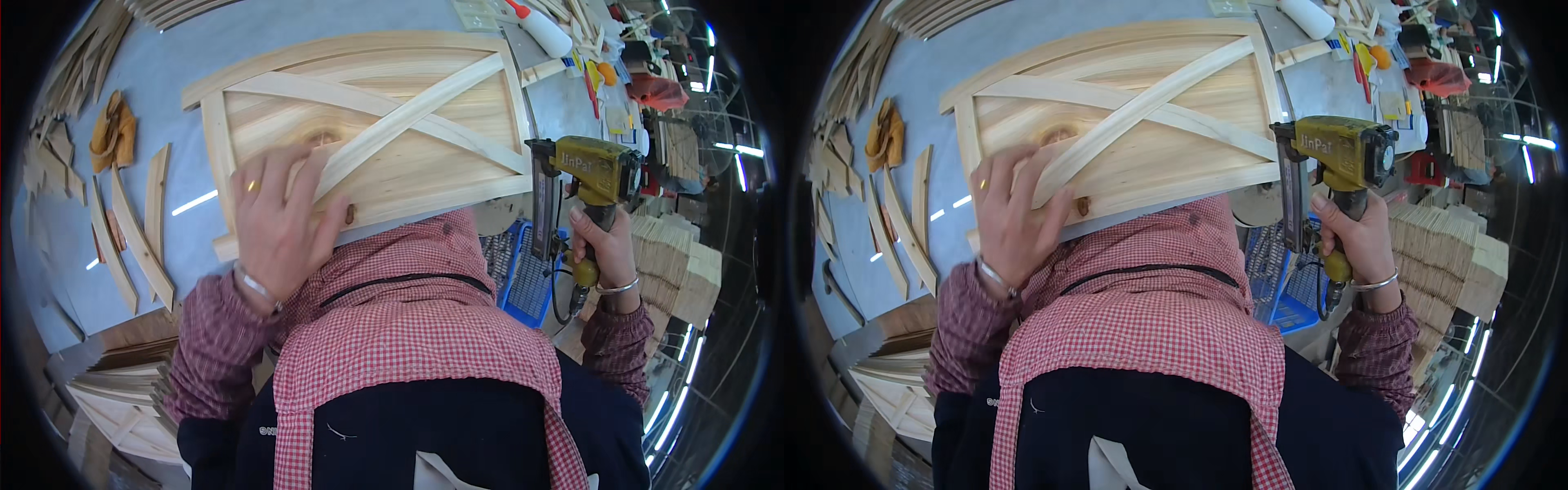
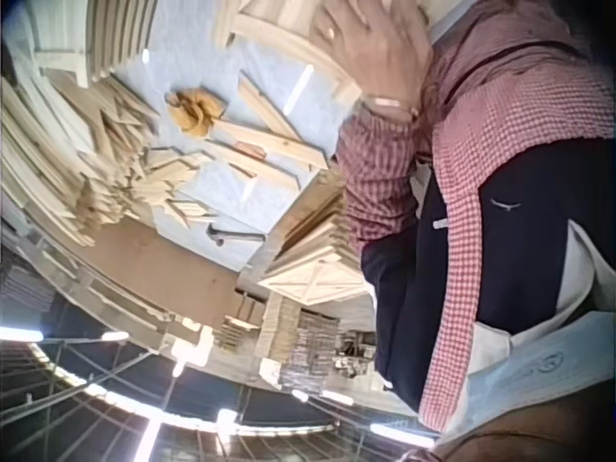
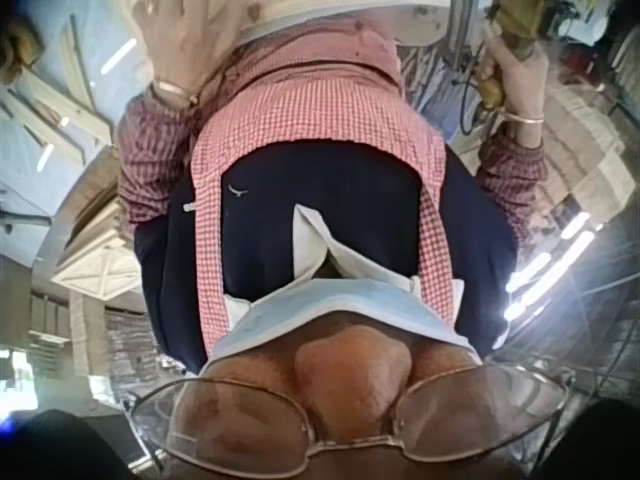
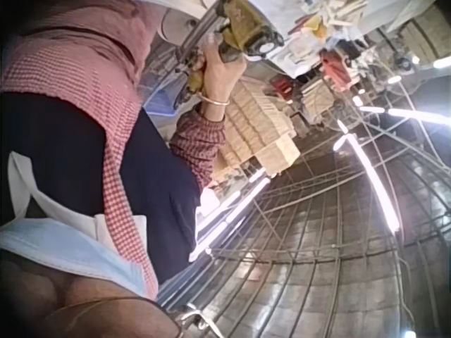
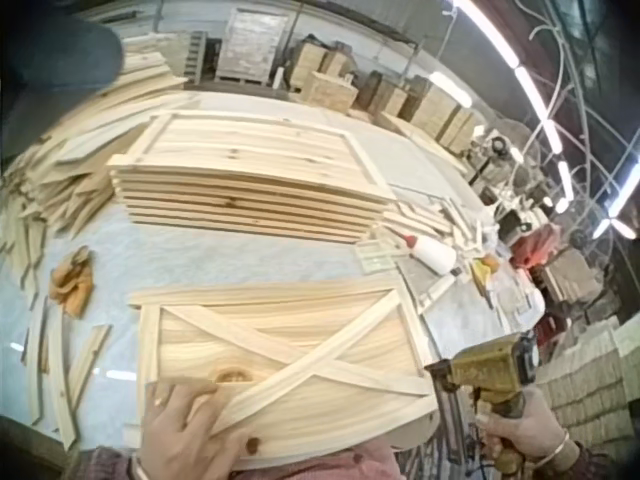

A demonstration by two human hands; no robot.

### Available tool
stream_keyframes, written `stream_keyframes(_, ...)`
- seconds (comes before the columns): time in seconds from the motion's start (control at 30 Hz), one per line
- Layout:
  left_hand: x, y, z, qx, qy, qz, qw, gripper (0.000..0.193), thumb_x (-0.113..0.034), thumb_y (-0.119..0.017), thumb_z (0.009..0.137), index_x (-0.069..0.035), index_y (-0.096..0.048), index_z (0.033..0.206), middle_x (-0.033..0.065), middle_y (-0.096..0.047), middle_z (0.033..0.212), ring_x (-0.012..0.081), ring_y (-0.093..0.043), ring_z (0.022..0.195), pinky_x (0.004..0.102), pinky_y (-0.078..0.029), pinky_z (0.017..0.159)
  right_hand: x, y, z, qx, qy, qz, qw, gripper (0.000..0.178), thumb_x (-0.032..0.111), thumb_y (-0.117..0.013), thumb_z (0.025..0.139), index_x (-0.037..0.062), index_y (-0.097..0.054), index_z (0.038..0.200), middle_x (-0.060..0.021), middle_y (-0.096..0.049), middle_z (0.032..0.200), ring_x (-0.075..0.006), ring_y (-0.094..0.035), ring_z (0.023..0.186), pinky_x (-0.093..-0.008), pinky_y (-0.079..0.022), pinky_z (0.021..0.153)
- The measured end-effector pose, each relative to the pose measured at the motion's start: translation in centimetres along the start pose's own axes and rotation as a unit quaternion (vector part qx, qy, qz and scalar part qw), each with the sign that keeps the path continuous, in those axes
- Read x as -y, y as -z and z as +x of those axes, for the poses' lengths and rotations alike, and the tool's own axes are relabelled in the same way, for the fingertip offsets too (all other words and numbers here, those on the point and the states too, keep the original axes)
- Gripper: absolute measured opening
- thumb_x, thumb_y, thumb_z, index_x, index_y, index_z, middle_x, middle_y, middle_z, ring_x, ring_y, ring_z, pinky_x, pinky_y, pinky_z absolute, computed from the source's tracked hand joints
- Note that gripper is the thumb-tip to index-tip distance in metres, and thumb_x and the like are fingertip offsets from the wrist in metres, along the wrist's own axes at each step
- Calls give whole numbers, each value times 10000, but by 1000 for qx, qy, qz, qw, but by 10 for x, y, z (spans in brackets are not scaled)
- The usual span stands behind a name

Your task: Assembling decorative wooden panels by gluing and nailing cross-braces onto baseboards.

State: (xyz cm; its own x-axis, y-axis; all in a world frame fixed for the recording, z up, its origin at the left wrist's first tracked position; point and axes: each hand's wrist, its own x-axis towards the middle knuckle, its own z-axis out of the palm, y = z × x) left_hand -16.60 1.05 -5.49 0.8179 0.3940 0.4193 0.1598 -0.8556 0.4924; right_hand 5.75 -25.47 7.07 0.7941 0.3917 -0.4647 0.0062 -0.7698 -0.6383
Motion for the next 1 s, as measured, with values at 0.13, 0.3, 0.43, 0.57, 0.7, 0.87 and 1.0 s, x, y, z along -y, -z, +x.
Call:
stream_keyframes(0.13, -3, -39, 52, 20, -58, 30, 998, 401, -210, -656, 712, -9, -569, 1048, 100, -534, 1053, 276, -488, 1002, 404, -368, 866, -19, 9, 4, -10, -18, 60, 998, 314, 193, -649, 850, -29, -565, 1056, 16, -469, 518, -72, -451, 402, -218, -359, 392)
stream_keyframes(0.3, -6, -83, 78, 62, -99, 27, 993, 375, -204, -646, 714, -13, -574, 1029, 89, -528, 1022, 258, -487, 986, 400, -372, 859, -35, 20, 6, 2, -38, 93, 995, 306, 184, -657, 845, -25, -564, 1048, 12, -480, 549, -69, -453, 411, -215, -367, 395)
stream_keyframes(0.43, -1, -91, 80, 86, -92, 8, 992, 366, -180, -644, 709, -7, -578, 1025, 88, -521, 964, 258, -489, 925, 395, -374, 831, -38, 22, 8, 10, -51, 121, 991, 275, 178, -672, 835, -20, -566, 995, 3, -508, 586, -67, -455, 418, -214, -374, 397)
stream_keyframes(0.57, 1, -92, 81, 62, -112, -17, 992, 358, -161, -646, 708, 4, -582, 1020, 92, -517, 927, 264, -485, 879, 392, -373, 804, -42, 27, 13, 8, -58, 107, 992, 359, 190, -656, 844, -26, -558, 1113, 20, -479, 546, -62, -447, 406, -208, -371, 398)
stream_keyframes(0.7, 0, -91, 81, 61, -116, -16, 991, 359, -145, -647, 708, 12, -584, 1024, 97, -518, 911, 268, -484, 864, 391, -372, 791, -42, 23, 16, 27, -57, 106, 992, 350, 188, -670, 836, -25, -563, 1092, 18, -490, 560, -60, -449, 408, -202, -374, 398)
stream_keyframes(0.87, 0, -92, 82, 61, -115, -15, 991, 363, -144, -647, 709, 21, -583, 1026, 97, -516, 905, 268, -481, 853, 393, -372, 783, -47, 18, 19, 58, -71, 80, 993, 315, 175, -678, 833, -23, -575, 1054, 10, -506, 573, -57, -453, 411, -201, -376, 397)
stream_keyframes(1.0, 1, -92, 81, 61, -117, -12, 991, 365, -144, -648, 707, 26, -581, 1023, 98, -513, 900, 268, -480, 849, 395, -372, 780, -44, 17, 16, 51, -64, 76, 994, 301, 172, -681, 832, -22, -582, 1039, 5, -514, 577, -58, -454, 410, -204, -374, 397)
